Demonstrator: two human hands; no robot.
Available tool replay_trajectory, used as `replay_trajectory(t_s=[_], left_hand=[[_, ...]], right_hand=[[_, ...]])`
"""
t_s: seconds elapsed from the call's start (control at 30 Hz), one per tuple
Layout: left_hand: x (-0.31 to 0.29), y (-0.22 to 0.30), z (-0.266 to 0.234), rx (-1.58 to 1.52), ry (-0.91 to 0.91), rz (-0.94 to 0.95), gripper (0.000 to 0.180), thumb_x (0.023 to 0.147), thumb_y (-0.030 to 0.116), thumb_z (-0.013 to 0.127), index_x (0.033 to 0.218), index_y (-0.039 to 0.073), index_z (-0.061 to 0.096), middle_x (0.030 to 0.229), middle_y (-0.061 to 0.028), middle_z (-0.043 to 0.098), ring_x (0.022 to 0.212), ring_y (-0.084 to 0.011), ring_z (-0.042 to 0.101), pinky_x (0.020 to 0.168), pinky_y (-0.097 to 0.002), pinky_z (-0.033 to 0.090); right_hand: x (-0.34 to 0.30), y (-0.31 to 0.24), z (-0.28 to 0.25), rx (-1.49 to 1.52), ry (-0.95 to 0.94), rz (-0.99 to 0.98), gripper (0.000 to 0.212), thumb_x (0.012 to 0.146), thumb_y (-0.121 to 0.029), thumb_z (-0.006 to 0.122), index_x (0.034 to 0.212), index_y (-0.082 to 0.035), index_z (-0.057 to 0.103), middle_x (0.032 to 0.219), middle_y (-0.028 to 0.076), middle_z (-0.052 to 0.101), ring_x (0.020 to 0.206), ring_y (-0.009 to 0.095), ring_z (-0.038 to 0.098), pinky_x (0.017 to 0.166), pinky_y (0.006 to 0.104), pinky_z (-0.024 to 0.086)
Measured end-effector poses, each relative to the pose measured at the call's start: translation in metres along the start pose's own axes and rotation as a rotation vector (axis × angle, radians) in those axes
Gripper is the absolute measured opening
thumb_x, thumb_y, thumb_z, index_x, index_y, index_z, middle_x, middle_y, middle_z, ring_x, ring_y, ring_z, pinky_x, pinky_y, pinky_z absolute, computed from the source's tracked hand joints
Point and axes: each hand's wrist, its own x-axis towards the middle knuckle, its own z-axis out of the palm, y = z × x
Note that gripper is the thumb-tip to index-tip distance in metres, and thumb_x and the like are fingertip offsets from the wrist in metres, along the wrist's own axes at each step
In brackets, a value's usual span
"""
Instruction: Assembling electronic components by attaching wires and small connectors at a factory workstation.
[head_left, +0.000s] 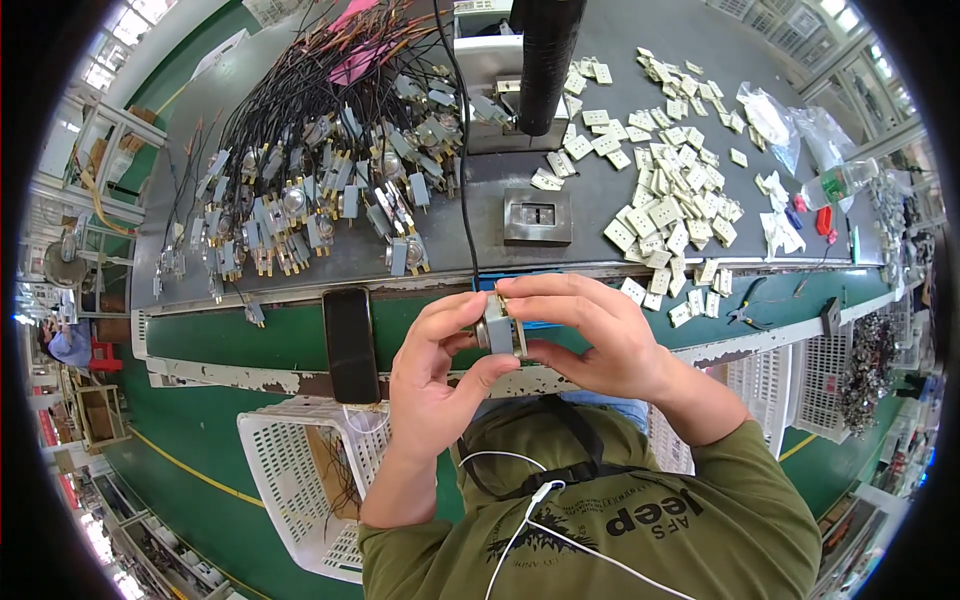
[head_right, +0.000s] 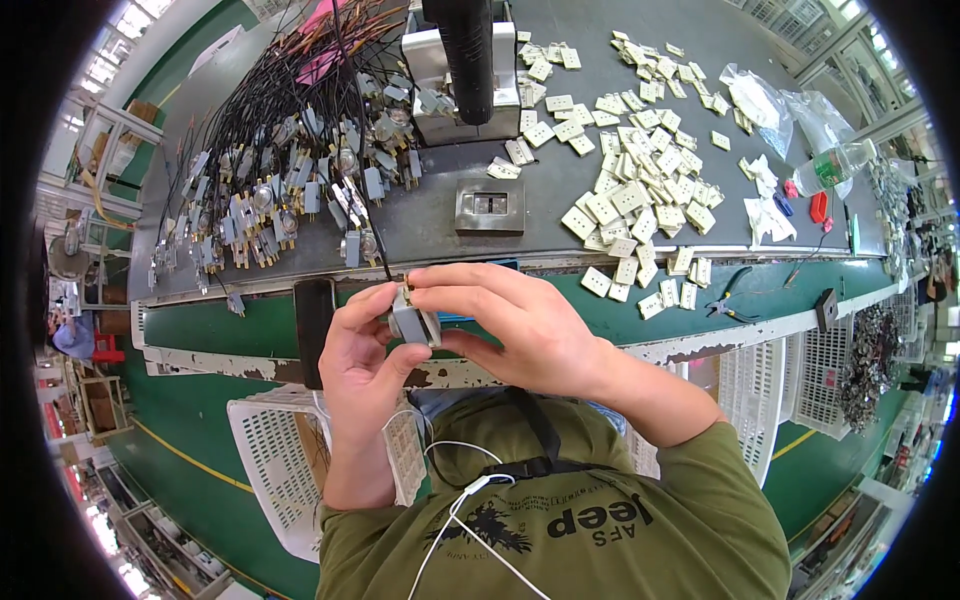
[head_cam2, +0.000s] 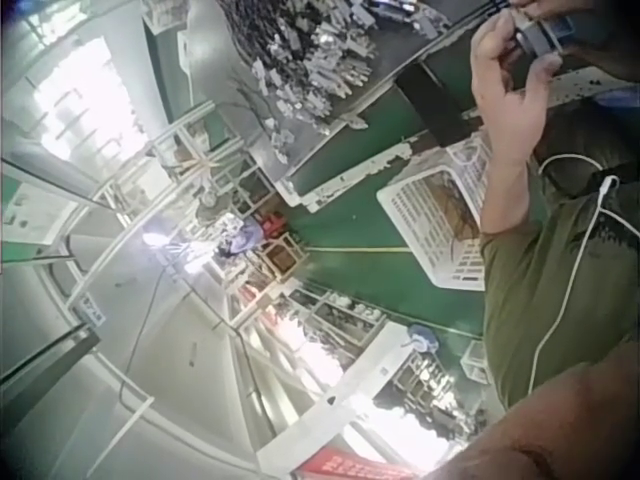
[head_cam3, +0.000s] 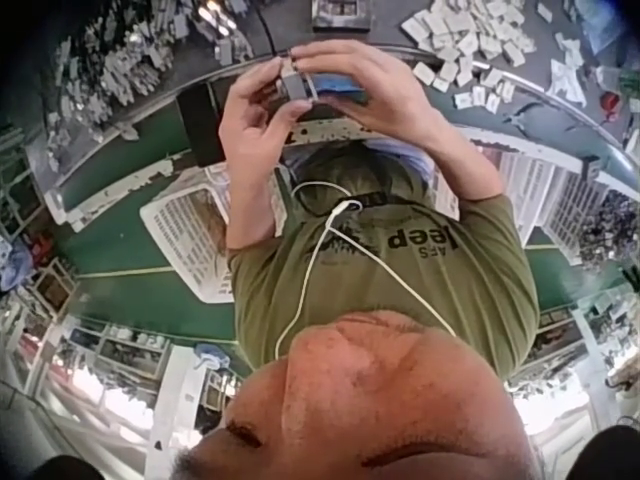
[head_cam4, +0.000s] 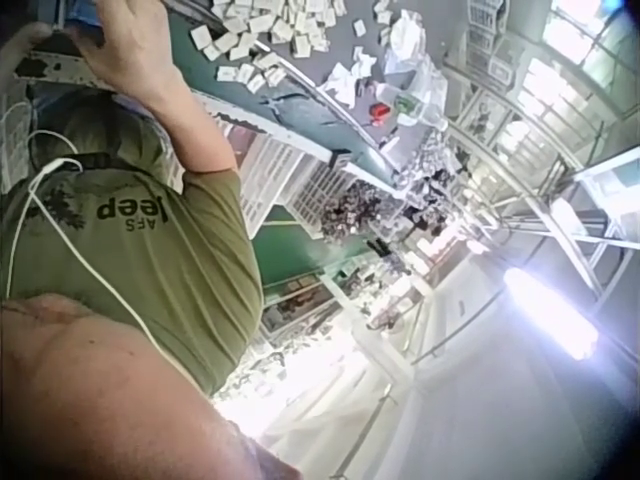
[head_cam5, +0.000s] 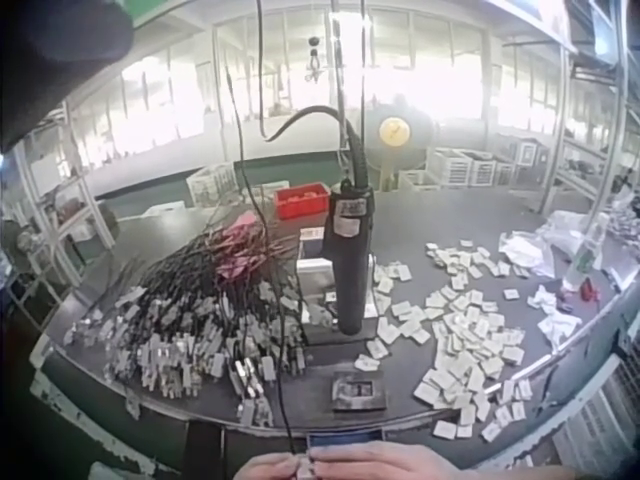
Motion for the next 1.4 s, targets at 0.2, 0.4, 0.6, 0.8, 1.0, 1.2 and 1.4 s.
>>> replay_trajectory(t_s=[0.2,0.4,0.6,0.8,1.0,1.2,1.4], left_hand=[[0.005,-0.003,0.000,-0.071,0.008,0.030,0.055,0.075,-0.007,0.074,0.125,0.002,0.052,0.126,-0.0133,0.050,0.113,-0.0198,0.055,0.089,-0.0304,0.053],[0.005,-0.004,-0.001,-0.066,0.011,0.028,0.055,0.076,-0.007,0.073,0.125,0.003,0.052,0.126,-0.0131,0.050,0.114,-0.0199,0.055,0.090,-0.0305,0.053],[0.004,-0.006,0.000,-0.020,-0.003,0.033,0.055,0.076,-0.006,0.073,0.125,0.003,0.052,0.127,-0.0137,0.050,0.114,-0.0200,0.054,0.090,-0.0304,0.053],[0.003,-0.005,0.000,-0.054,0.005,0.023,0.053,0.077,-0.006,0.072,0.125,0.002,0.052,0.128,-0.0142,0.050,0.113,-0.0201,0.055,0.090,-0.0309,0.053],[0.004,-0.002,-0.002,0.021,-0.066,-0.053,0.053,0.079,-0.004,0.071,0.127,0.001,0.048,0.126,-0.0129,0.051,0.111,-0.0188,0.056,0.090,-0.0316,0.052],[-0.001,-0.013,0.012,0.121,0.050,0.020,0.045,0.089,-0.001,0.060,0.128,0.002,0.038,0.119,-0.0136,0.054,0.099,-0.0167,0.059,0.082,-0.0296,0.052],[-0.007,-0.020,-0.010,-0.417,0.068,0.055,0.030,0.097,0.019,0.052,0.122,0.007,0.040,0.114,-0.0188,0.054,0.081,-0.0198,0.059,0.060,-0.0266,0.050]], right_hand=[[0.000,0.003,0.002,-0.052,-0.021,-0.020,0.052,0.065,0.004,0.077,0.113,-0.004,0.057,0.117,0.019,0.061,0.101,0.033,0.064,0.080,0.0370,0.055],[0.001,0.002,-0.002,-0.023,-0.002,0.007,0.052,0.066,0.002,0.078,0.113,-0.004,0.057,0.116,0.018,0.062,0.101,0.031,0.064,0.079,0.0354,0.055],[0.002,0.004,-0.001,-0.042,0.000,-0.005,0.050,0.066,0.000,0.079,0.112,-0.004,0.058,0.116,0.017,0.062,0.101,0.031,0.064,0.080,0.0356,0.055],[0.002,0.002,0.000,-0.067,-0.013,-0.020,0.051,0.066,-0.001,0.079,0.112,-0.004,0.058,0.116,0.018,0.062,0.100,0.031,0.064,0.079,0.0356,0.055],[-0.001,0.001,0.001,-0.162,-0.034,-0.048,0.053,0.066,0.001,0.079,0.115,-0.005,0.061,0.113,0.017,0.061,0.095,0.029,0.065,0.073,0.0327,0.057],[0.004,-0.008,0.010,-0.197,-0.048,-0.044,0.054,0.068,0.003,0.076,0.119,-0.009,0.062,0.116,0.017,0.057,0.093,0.027,0.065,0.077,0.0336,0.057],[-0.004,-0.005,0.006,0.020,0.005,0.129,0.041,0.074,0.009,0.069,0.112,-0.005,0.063,0.123,0.016,0.054,0.099,0.026,0.063,0.084,0.0350,0.054]])
